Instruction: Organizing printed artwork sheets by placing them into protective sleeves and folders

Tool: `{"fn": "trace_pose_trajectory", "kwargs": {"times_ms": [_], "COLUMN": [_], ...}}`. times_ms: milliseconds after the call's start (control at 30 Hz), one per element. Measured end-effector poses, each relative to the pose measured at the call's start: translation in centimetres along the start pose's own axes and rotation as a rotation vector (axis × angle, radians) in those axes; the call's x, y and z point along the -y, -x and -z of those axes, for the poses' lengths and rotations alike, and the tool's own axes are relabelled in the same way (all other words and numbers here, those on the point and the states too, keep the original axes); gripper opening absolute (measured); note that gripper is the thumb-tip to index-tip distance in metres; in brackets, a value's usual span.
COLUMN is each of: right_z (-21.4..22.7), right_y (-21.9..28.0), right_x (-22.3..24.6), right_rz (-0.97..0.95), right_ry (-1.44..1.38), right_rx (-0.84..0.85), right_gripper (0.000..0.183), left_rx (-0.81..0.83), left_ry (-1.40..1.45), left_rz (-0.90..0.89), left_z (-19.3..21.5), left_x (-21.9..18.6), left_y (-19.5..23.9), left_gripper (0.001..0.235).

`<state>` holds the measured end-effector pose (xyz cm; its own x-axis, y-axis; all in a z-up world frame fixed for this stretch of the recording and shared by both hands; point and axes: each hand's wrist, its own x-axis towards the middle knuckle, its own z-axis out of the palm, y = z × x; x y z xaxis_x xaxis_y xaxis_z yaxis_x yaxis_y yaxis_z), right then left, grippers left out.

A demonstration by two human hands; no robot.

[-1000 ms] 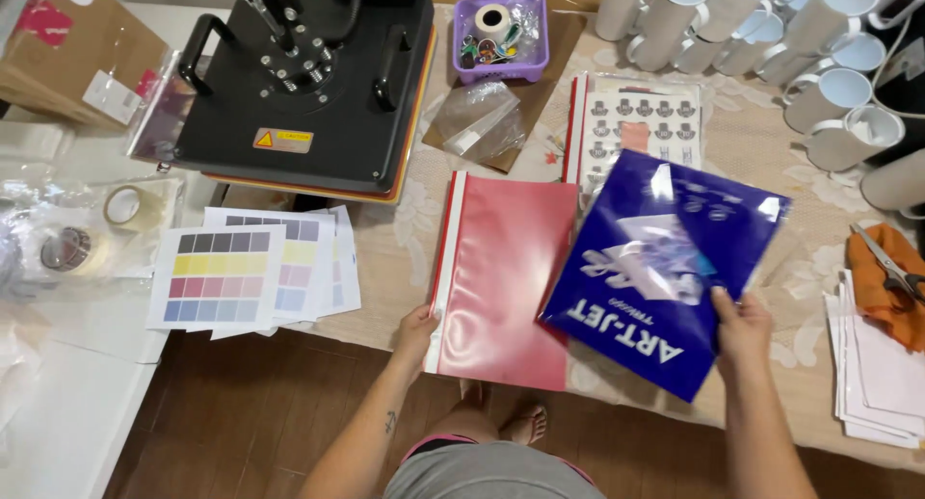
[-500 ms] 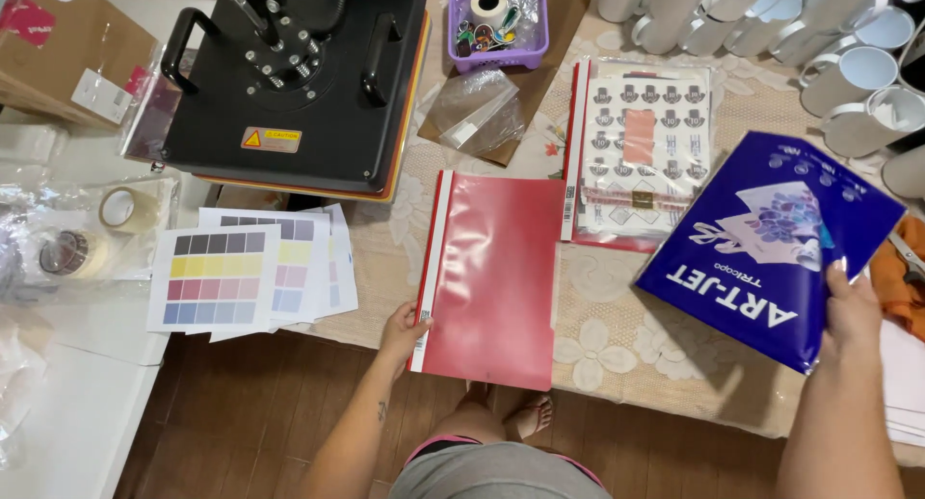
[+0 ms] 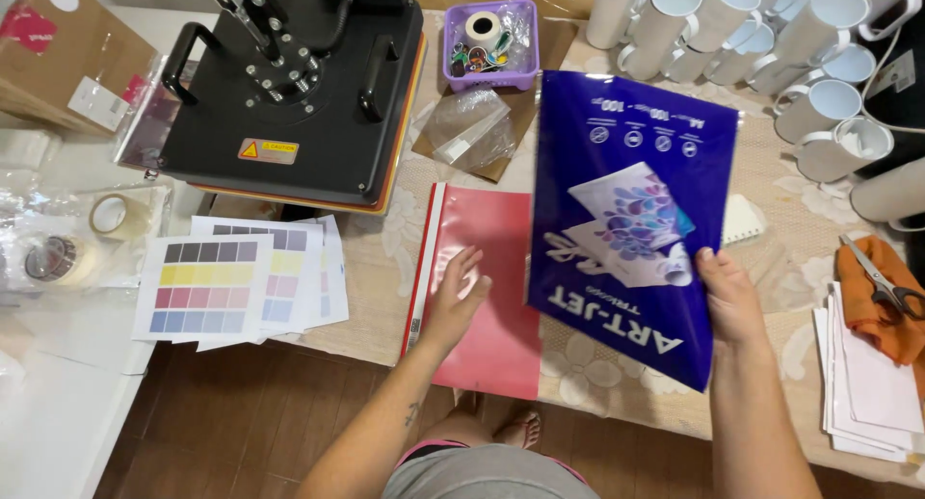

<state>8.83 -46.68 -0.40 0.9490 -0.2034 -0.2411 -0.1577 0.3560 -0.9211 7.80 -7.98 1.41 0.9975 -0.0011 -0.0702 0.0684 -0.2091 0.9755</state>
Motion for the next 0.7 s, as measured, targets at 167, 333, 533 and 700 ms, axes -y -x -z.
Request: {"fn": "trace_pose_trajectory", "kwargs": {"times_ms": [167,333,533,700], "right_z": [-7.8,-8.1,-9.9,-9.0], "right_y": [1.5,1.8,1.6,-1.1], "right_x": [1.0,0.3,2.6,4.8], "right_rz": [0.124,0.239,0.316,0.41], "right_ry": [-0.05,0.058,0.026,0.079], "right_rx": [-0.049,-0.05,0.047,0.033], "right_gripper": [0.015,0.014,0.03,0.03], "left_rx": [0.105,0.16,0.131,0.008], "left_ry": [0.439,0.452,0.316,0.192], "left_rz": [0.001,0.059,0.057,-0.092], "left_z": [-1.3,1.0,5.0,6.0], "left_x": [-4.0,0.1,3.0,2.6], "left_y": [0.3,-0.1,-2.7,-8.7], "left_gripper": [0.079,0.043,0.031,0.022]}}
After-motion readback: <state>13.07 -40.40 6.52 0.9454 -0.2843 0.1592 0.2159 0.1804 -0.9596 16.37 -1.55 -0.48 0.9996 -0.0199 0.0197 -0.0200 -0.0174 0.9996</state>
